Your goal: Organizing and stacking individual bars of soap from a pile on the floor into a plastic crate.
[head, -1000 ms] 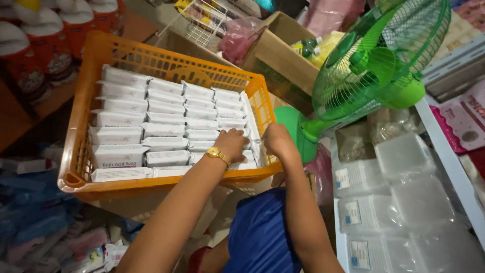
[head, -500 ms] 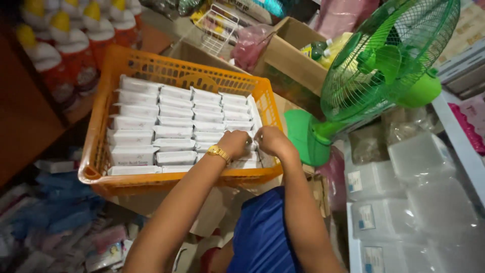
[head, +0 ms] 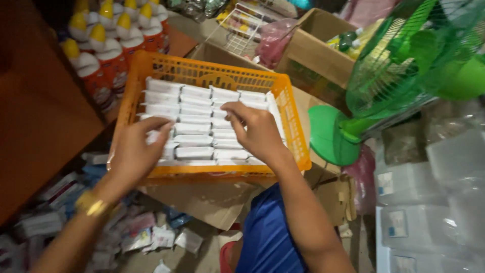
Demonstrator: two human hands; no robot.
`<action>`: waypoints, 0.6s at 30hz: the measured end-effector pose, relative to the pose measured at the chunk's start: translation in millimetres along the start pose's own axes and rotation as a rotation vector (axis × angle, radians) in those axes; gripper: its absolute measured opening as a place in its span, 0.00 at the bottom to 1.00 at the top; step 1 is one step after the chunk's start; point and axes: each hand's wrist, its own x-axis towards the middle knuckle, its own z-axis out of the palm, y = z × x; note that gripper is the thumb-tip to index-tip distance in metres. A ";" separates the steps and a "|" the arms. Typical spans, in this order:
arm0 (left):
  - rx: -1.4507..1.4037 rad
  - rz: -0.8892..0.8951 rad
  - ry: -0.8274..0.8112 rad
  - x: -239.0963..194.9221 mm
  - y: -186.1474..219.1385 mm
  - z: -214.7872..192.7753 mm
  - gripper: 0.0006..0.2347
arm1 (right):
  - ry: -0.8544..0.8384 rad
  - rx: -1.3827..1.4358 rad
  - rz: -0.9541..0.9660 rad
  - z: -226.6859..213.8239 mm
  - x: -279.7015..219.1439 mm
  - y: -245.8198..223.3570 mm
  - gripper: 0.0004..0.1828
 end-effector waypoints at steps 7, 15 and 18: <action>-0.056 -0.220 0.077 -92.2 -59.0 -75.1 0.10 | -0.037 0.064 -0.342 51.8 -5.5 -62.8 0.13; -0.292 -0.411 0.195 -155.7 -125.3 -104.9 0.09 | -0.257 0.180 -0.653 126.4 -24.0 -122.8 0.21; -0.307 -0.457 0.237 -185.6 -191.5 -102.5 0.08 | -0.481 0.147 -0.638 168.2 -44.0 -119.7 0.17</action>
